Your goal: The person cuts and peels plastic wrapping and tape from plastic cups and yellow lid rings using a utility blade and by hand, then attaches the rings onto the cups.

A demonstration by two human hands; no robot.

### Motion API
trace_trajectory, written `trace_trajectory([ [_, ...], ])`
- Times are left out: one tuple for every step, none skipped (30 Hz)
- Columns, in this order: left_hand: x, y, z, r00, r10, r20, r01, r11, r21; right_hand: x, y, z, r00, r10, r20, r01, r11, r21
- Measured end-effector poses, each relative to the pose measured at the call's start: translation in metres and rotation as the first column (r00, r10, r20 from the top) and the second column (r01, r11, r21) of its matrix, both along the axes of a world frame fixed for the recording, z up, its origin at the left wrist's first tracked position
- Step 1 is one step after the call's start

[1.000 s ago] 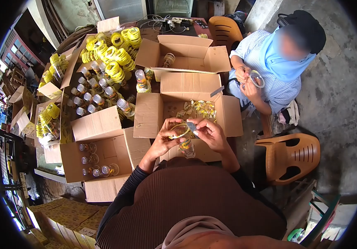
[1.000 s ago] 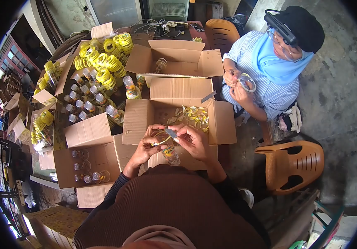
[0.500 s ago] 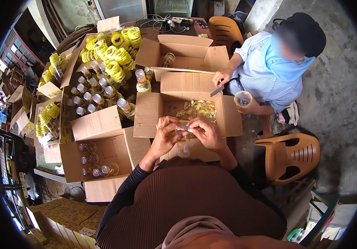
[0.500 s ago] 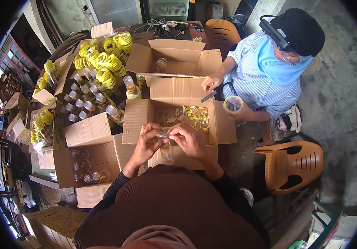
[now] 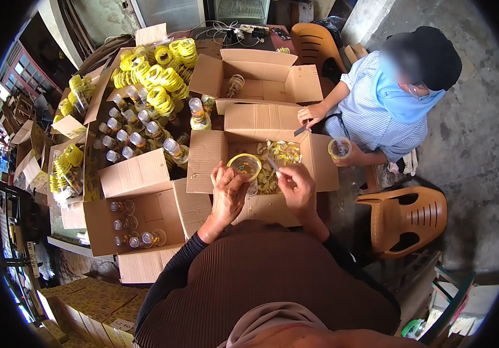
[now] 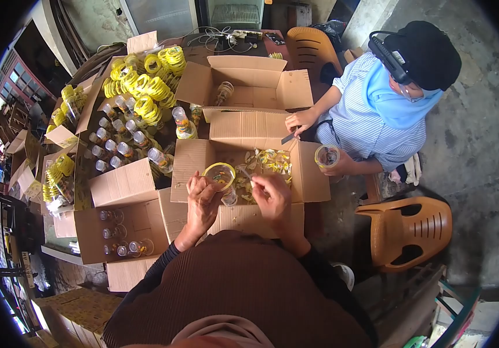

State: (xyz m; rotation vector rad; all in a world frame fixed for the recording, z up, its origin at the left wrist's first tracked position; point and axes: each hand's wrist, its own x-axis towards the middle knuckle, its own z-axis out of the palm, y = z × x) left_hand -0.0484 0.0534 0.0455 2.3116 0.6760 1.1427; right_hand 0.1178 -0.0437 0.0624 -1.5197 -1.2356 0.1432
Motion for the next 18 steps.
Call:
trace_trajectory([
  [0.001, 0.0, 0.0, 1.0, 0.025, -0.003, -0.025, 0.999, 0.028, -0.003, -0.002, -0.001, 1.0, 0.0, 0.001, 0.0, 1.0, 0.001],
  [0.001, -0.001, 0.001, 1.0, 0.026, -0.002, -0.026, 0.999, 0.028, -0.006, -0.004, -0.003, 0.992, 0.003, 0.129, -0.007, 0.999, 0.035],
  [0.001, -0.002, 0.001, 1.0, 0.025, 0.005, -0.025, 1.0, 0.0, -0.008, -0.004, -0.004, 0.967, 0.0, 0.255, -0.018, 0.998, 0.067],
  [0.002, -0.003, 0.001, 1.0, 0.024, 0.01, -0.024, 0.999, -0.029, -0.01, -0.002, -0.006, 0.947, -0.024, 0.319, -0.005, 0.996, 0.093],
  [0.002, -0.004, 0.0, 1.0, 0.024, 0.01, -0.023, 0.999, -0.029, -0.011, -0.002, -0.008, 0.948, -0.025, 0.318, -0.005, 0.996, 0.093],
  [0.003, -0.004, -0.003, 0.999, 0.02, 0.039, -0.019, 0.999, -0.033, -0.012, -0.002, -0.011, 0.941, -0.024, 0.336, -0.007, 0.996, 0.089],
  [0.004, -0.003, -0.004, 0.998, 0.016, 0.069, -0.014, 0.999, -0.038, -0.013, -0.002, -0.012, 0.935, -0.023, 0.354, -0.008, 0.996, 0.086],
  [0.004, -0.003, -0.004, 0.998, 0.015, 0.068, -0.013, 0.999, -0.037, -0.014, -0.001, -0.013, 0.935, -0.024, 0.353, -0.007, 0.996, 0.087],
  [0.004, -0.003, -0.004, 0.997, 0.001, 0.072, 0.001, 1.0, -0.018, -0.014, 0.0, -0.013, 0.928, -0.029, 0.371, -0.008, 0.995, 0.098],
  [0.004, -0.004, -0.003, 0.997, -0.014, 0.076, 0.014, 1.0, 0.001, -0.014, 0.001, -0.014, 0.921, -0.034, 0.388, -0.009, 0.994, 0.11],
  [0.004, -0.004, -0.003, 0.997, -0.014, 0.076, 0.014, 1.0, 0.002, -0.015, 0.002, -0.013, 0.921, -0.035, 0.388, -0.009, 0.994, 0.111],
  [0.005, -0.004, -0.004, 0.996, -0.014, 0.088, 0.014, 1.0, 0.004, -0.015, 0.002, -0.012, 0.914, -0.046, 0.403, -0.003, 0.993, 0.12],
  [0.005, -0.004, -0.004, 0.995, -0.016, 0.1, 0.015, 1.0, 0.006, -0.016, 0.002, -0.011, 0.907, -0.057, 0.416, 0.003, 0.992, 0.129],
  [0.006, -0.005, -0.005, 0.995, -0.016, 0.1, 0.016, 1.0, 0.007, -0.017, 0.003, -0.012, 0.907, -0.058, 0.417, 0.004, 0.992, 0.13],
  [0.006, -0.007, -0.006, 0.994, -0.013, 0.107, 0.013, 1.0, 0.005, -0.018, 0.003, -0.014, 0.906, -0.076, 0.417, 0.018, 0.99, 0.142],
  [0.007, -0.008, -0.006, 0.993, -0.01, 0.115, 0.01, 1.0, 0.003, -0.019, 0.003, -0.016, 0.904, -0.094, 0.416, 0.032, 0.988, 0.153],
  [0.007, -0.008, -0.006, 0.993, -0.011, 0.115, 0.011, 1.0, 0.003, -0.019, 0.004, -0.017, 0.904, -0.094, 0.417, 0.033, 0.988, 0.152],
  [0.007, -0.009, -0.006, 0.994, -0.018, 0.111, 0.02, 1.0, -0.011, -0.019, 0.005, -0.018, 0.901, -0.104, 0.42, 0.042, 0.987, 0.154],
])
